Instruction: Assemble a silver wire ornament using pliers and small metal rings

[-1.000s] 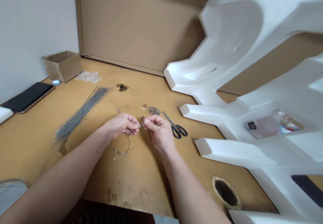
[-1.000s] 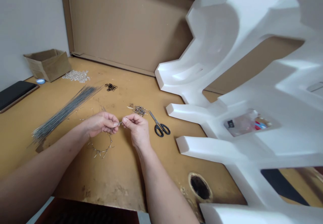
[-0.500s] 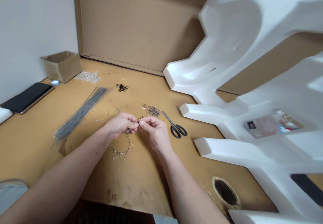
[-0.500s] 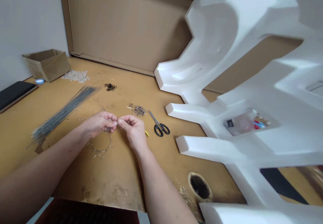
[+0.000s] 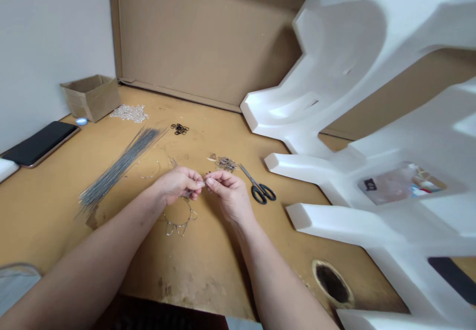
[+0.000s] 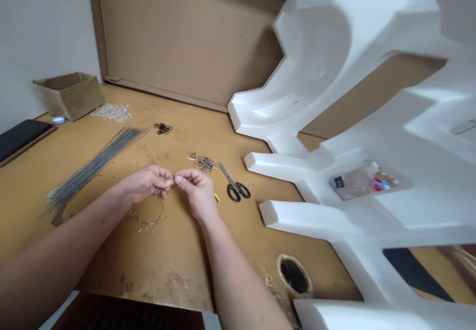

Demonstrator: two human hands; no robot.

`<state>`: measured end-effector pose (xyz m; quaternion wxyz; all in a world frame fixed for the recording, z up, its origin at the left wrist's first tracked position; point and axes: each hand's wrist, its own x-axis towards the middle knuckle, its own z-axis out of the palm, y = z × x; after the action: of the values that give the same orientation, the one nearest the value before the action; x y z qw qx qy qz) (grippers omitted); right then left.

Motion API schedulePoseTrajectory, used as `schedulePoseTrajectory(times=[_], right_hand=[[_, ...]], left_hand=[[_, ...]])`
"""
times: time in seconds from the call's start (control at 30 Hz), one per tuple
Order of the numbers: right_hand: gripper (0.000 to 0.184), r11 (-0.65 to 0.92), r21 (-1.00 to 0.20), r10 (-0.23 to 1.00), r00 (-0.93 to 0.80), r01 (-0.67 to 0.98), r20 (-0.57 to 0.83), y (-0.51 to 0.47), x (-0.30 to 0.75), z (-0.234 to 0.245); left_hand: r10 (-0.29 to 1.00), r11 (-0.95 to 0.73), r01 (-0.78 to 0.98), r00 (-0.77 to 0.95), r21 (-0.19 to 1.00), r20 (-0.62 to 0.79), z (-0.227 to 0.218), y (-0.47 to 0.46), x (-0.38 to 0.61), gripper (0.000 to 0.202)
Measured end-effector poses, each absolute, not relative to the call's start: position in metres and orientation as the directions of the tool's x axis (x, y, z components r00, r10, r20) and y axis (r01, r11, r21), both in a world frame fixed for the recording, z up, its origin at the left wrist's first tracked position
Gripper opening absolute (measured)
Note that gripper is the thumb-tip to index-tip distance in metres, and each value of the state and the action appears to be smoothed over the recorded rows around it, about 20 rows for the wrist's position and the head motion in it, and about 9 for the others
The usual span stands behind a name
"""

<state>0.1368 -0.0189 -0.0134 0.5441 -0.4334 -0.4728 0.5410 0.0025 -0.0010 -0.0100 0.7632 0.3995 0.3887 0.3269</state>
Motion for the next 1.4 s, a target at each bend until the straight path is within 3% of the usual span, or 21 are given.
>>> schedulePoseTrajectory(times=[0.73, 1.4], right_hand=[[0.017, 0.009, -0.999, 1.000, -0.014, -0.052, 0.009, -0.0178, 0.1404, -0.0186], [0.018, -0.122, -0.935, 0.982, -0.175, -0.334, -0.066, -0.0165, 0.1418, -0.0183]], left_hand=[[0.835, 0.403, -0.095, 0.445, 0.910, -0.323, -0.0137, -0.0007, 0.0030, 0.009], [0.821, 0.427, -0.163, 0.483, 0.890, -0.305, -0.0191, 0.0026, 0.0015, 0.012]])
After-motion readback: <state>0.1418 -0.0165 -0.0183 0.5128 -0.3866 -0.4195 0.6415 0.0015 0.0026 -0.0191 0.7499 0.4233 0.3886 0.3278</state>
